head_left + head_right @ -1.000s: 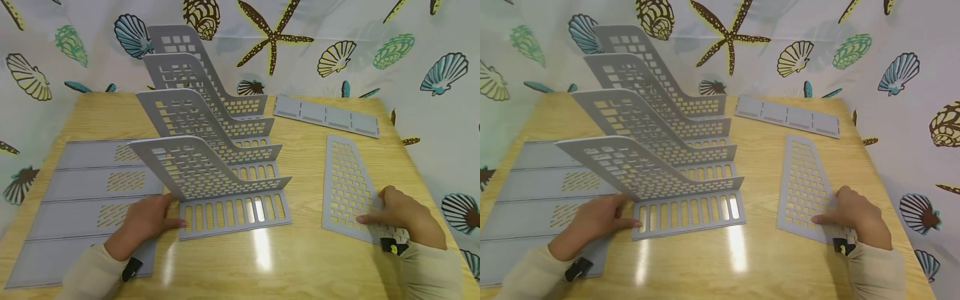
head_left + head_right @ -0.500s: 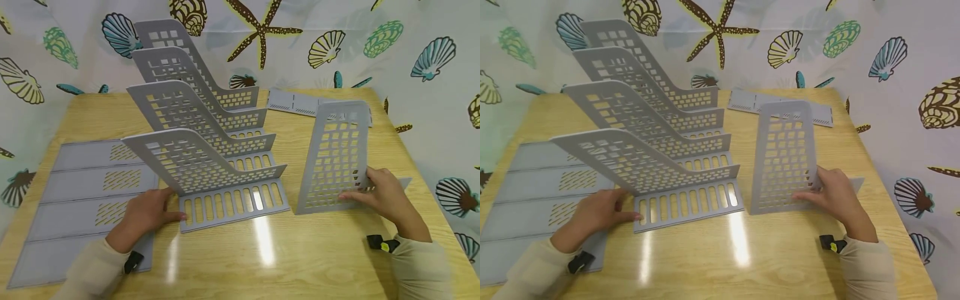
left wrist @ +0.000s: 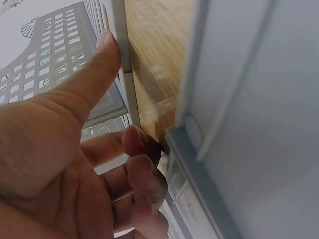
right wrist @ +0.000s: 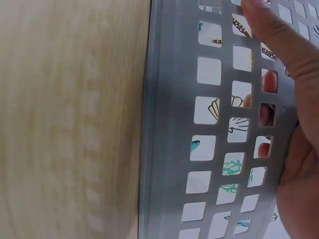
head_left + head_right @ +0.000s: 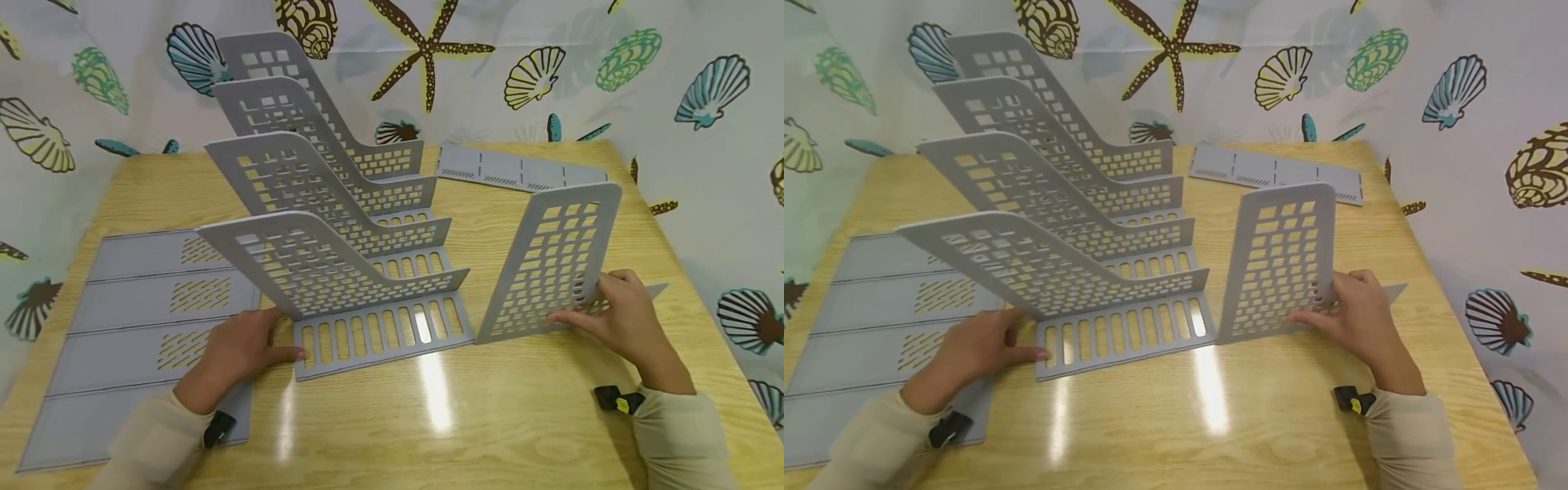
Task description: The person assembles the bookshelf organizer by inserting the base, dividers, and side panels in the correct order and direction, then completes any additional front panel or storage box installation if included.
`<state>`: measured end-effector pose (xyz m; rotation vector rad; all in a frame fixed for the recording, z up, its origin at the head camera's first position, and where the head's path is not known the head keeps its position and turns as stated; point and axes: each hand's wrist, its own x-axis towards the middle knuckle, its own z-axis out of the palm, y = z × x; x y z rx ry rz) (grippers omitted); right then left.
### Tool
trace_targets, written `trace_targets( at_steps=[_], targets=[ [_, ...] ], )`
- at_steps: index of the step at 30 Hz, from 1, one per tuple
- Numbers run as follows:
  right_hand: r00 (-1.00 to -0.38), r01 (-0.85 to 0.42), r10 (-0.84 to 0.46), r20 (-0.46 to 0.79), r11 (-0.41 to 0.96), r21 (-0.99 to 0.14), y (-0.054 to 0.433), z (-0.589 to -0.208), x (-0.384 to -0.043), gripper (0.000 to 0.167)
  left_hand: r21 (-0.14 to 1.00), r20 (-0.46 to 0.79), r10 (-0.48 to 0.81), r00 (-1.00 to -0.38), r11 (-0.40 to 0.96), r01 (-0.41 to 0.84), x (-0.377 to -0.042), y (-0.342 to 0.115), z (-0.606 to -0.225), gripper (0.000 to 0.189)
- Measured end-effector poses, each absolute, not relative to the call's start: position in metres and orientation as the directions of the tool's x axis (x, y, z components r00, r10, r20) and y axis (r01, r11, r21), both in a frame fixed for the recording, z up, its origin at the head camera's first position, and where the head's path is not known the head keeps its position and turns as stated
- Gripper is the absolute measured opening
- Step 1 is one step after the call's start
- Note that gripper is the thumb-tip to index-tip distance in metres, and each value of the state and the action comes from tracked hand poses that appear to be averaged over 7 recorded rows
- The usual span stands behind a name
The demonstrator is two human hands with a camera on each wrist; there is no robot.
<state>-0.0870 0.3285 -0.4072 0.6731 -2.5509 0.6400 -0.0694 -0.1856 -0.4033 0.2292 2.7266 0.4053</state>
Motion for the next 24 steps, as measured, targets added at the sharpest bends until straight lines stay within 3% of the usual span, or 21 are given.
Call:
trace_targets(
  at_steps=[13, 18, 21, 24],
  targets=[
    [-0.823, -0.493, -0.287, 0.491, 0.791, -0.363, 0.328, -0.411, -0.084, 0.084, 0.322, -0.325, 0.215, -0.921, 0.941, 0.106, -0.070, -0.186, -0.404, 0.065],
    [-0.782, -0.537, -0.294, 0.550, 0.765, -0.354, 0.317, -0.414, -0.079, 0.080, 0.320, -0.328, 0.219, -0.919, 0.941, 0.110, -0.069, -0.186, -0.404, 0.066],
    [-0.740, -0.589, -0.336, 0.582, 0.741, -0.322, 0.298, -0.415, -0.077, 0.073, 0.318, -0.333, 0.218, -0.917, 0.942, 0.108, -0.069, -0.186, -0.405, 0.067],
    [-0.743, -0.608, -0.383, 0.549, 0.730, -0.313, 0.280, -0.411, -0.075, 0.060, 0.322, -0.333, 0.219, -0.917, 0.941, 0.108, -0.070, -0.186, -0.407, 0.067]
  ],
)
